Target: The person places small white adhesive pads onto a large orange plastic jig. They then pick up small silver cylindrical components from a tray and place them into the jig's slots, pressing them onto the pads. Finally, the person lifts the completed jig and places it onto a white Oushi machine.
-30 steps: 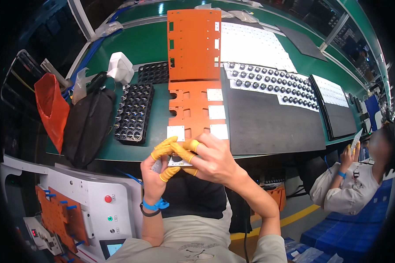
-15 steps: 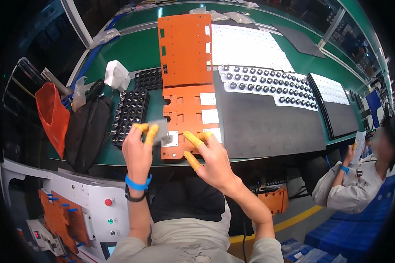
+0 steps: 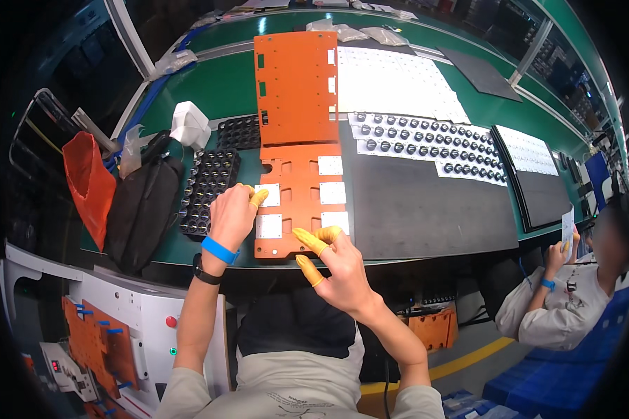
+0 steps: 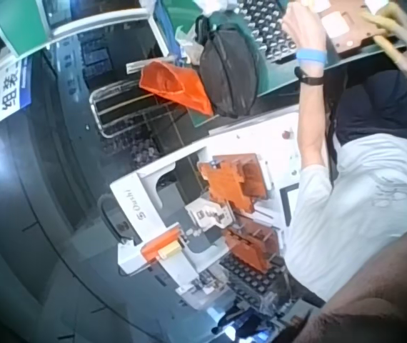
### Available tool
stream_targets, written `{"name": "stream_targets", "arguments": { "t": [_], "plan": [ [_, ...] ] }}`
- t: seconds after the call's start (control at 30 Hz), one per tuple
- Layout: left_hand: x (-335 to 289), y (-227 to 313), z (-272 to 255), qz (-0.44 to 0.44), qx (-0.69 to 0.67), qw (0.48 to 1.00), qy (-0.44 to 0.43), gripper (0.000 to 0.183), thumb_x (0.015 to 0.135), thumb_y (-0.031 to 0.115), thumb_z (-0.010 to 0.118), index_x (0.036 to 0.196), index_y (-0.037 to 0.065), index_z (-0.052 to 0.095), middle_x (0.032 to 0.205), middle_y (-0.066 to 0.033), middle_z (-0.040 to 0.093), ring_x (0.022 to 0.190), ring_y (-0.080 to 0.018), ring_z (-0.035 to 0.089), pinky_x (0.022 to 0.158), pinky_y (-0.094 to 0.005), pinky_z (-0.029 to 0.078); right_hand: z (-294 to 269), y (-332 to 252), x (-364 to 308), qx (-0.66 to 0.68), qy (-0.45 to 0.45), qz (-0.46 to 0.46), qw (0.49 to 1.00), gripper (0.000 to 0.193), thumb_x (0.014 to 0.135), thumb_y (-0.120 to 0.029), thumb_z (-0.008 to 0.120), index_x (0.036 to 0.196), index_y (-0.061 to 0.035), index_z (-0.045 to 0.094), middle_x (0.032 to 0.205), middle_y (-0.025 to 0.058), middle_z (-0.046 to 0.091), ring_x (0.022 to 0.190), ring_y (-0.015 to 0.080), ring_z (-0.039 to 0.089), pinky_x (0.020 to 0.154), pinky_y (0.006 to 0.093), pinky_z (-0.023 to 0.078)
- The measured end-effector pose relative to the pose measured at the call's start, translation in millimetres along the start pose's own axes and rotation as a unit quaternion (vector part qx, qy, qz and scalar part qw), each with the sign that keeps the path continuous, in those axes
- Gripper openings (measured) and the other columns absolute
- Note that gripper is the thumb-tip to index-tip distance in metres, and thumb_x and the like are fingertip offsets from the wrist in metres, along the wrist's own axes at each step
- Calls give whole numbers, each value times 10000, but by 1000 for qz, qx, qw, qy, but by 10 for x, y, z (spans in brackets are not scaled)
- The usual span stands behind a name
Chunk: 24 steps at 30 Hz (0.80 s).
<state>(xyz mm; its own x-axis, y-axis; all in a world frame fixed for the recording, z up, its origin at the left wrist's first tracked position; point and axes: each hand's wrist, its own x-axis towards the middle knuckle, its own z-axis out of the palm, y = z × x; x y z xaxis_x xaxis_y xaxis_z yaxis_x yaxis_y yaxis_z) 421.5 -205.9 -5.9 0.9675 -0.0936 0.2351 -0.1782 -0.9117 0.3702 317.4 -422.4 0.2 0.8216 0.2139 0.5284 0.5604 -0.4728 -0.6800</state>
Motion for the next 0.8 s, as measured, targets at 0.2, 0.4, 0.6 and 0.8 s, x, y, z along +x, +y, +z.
{"name": "stream_targets", "arguments": {
  "t": [0.2, 0.4, 0.6, 0.8],
  "plan": [
    [-20, -9, 146, 31, 36, 999, 15, 329, 943, 292, 660, 823, -11, 707, 867, -191, 686, 813, -385, 682, 703, -491, 519, 38, -11, -20, -6, -12, -5, 1000, 495, 777, -34, 798, 1258, -63, 683, 1007, 124, 577, 857, 290, 603, 724, 369, 505],
    [-25, -17, 164, 69, 89, 993, 31, 180, 881, 163, 649, 769, 28, 694, 840, -166, 676, 782, -337, 706, 667, -437, 556, 301, -339, 172, 29, -38, -101, 994, 442, 765, -63, 795, 1196, -61, 695, 962, 92, 585, 812, 271, 591, 678, 369, 504],
    [-43, 179, 215, -59, 133, 989, 4, 274, 906, 311, 704, 848, 43, 710, 897, -168, 704, 779, -347, 723, 666, -464, 570, 546, -647, 374, 22, -50, -194, 979, 414, 778, -61, 784, 1181, -21, 696, 936, 103, 575, 770, 273, 577, 638, 379, 473],
    [-620, 89, -512, -52, -219, 973, 46, 355, 825, 267, 792, 971, -22, 645, 896, -227, 646, 761, -410, 646, 738, -458, 519, 234, -727, 777, -22, 80, -175, 981, 367, 778, -22, 767, 1141, -28, 711, 954, 127, 608, 789, 279, 602, 669, 375, 508]
  ]
}}
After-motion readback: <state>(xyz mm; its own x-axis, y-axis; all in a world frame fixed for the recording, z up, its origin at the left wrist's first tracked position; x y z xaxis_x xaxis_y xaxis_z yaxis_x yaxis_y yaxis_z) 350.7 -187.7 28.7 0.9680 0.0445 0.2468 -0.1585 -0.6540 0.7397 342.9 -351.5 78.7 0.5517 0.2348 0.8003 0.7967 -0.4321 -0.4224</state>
